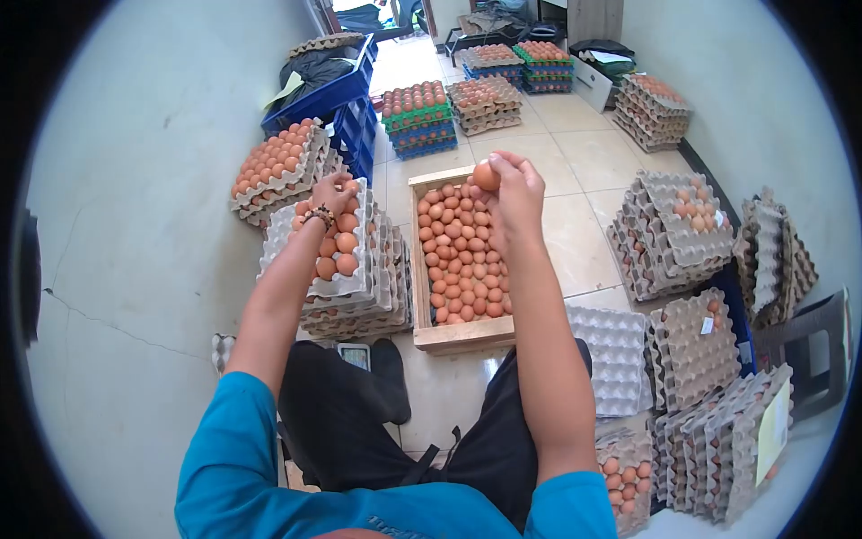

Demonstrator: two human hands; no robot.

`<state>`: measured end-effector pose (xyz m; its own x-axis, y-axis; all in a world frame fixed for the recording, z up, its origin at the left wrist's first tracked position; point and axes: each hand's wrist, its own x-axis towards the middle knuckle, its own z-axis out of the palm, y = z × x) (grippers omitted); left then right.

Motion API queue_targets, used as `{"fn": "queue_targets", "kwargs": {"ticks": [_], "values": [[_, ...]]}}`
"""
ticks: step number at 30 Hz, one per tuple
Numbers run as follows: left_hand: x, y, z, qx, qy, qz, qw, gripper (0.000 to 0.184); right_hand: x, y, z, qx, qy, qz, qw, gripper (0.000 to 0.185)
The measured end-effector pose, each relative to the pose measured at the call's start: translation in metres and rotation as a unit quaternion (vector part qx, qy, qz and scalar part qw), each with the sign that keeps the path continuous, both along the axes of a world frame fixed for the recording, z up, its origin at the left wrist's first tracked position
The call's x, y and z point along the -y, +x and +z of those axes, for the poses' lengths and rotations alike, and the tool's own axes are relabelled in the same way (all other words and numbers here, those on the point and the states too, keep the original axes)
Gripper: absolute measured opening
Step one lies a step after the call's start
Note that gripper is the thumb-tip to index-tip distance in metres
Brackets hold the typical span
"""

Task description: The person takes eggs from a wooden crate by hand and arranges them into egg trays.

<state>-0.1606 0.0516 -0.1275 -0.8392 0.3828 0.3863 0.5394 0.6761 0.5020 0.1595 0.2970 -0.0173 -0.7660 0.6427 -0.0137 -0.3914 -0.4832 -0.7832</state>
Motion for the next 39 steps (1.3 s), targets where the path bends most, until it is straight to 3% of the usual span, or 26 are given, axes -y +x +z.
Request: {"fn": "queue_targets", "kwargs": {"ticks": [1,4,5,8,12,13,14,15,16,17,18,19,20,22,24,28,29,32,36,37,39], "values": [[-0.002,0.008,0.007,0.044,-0.001,0.021,0.999,0.021,-0.005,0.002,-0.001,-0.005,-0.009,-0.003,1.0,0.024],[-0.002,-0.001,0.006,-0.031,-0.036,0.015,0.999,0.016,-0.019,0.01,-0.002,-0.013,-0.026,-0.019,0.999,0.023],[0.0,-0.004,0.007,0.008,-0.004,0.035,0.999,0.021,-0.025,0.012,-0.004,-0.021,-0.035,-0.032,0.999,0.026],[0.017,-0.005,0.009,-0.044,0.085,0.03,0.995,0.028,-0.059,0.03,-0.006,-0.057,-0.099,-0.006,0.993,0.032],[0.045,0.057,0.017,-0.007,0.087,-0.155,0.984,0.034,-0.094,0.076,-0.016,-0.157,-0.024,0.021,0.987,0.041],[0.041,0.119,0.053,0.061,0.038,-0.211,0.975,0.031,-0.095,0.089,-0.028,-0.158,0.027,0.001,0.987,0.041],[0.048,0.133,0.043,-0.004,-0.005,-0.296,0.955,0.03,-0.091,0.108,-0.041,-0.119,0.071,-0.04,0.99,0.042],[0.052,0.15,0.039,0.278,-0.018,-0.282,0.918,0.033,-0.085,0.131,-0.065,-0.122,0.069,-0.053,0.989,0.041],[0.052,0.172,0.043,0.175,-0.165,-0.341,0.909,0.036,-0.073,0.161,-0.088,-0.095,0.054,-0.072,0.991,0.038],[0.05,0.184,0.032,0.287,-0.167,-0.366,0.869,0.039,-0.057,0.19,-0.112,-0.026,0.073,-0.101,0.992,0.041],[0.053,0.189,0.024,0.329,-0.19,-0.387,0.84,0.039,-0.04,0.225,-0.138,0.067,0.043,-0.113,0.99,0.028],[0.055,0.194,0.017,0.367,-0.217,-0.399,0.812,0.039,-0.021,0.262,-0.165,0.121,0.054,-0.112,0.985,0.027],[0.052,0.203,0.013,0.333,-0.239,-0.422,0.809,0.039,-0.001,0.303,-0.192,0.224,0.078,-0.129,0.963,0.025],[0.048,0.21,0.013,0.25,-0.268,-0.445,0.817,0.039,0.037,0.379,-0.219,0.279,0.041,-0.2,0.938,0.024],[0.04,0.211,0.02,0.289,-0.298,-0.406,0.814,0.039,0.065,0.441,-0.225,0.387,0.007,-0.249,0.888,0.03],[0.034,0.213,0.017,0.272,-0.292,-0.411,0.82,0.039,0.069,0.522,-0.222,0.514,0.106,-0.338,0.781,0.043],[0.032,0.213,0.013,0.252,-0.283,-0.428,0.821,0.039,0.063,0.532,-0.23,0.533,0.13,-0.346,0.762,0.047],[0.029,0.214,0.011,0.208,-0.262,-0.454,0.826,0.038,0.041,0.524,-0.248,0.583,0.343,-0.356,0.645,0.047],[0.013,0.244,0.036,0.198,-0.259,-0.444,0.834,0.037,0.017,0.506,-0.275,0.628,0.325,-0.338,0.621,0.04],[0.012,0.249,0.041,0.2,-0.262,-0.437,0.837,0.037,0.016,0.508,-0.281,0.612,0.411,-0.34,0.584,0.035],[0.015,0.251,0.04,0.16,-0.266,-0.449,0.838,0.038,0.016,0.512,-0.287,0.639,0.415,-0.27,0.588,0.032]]}}
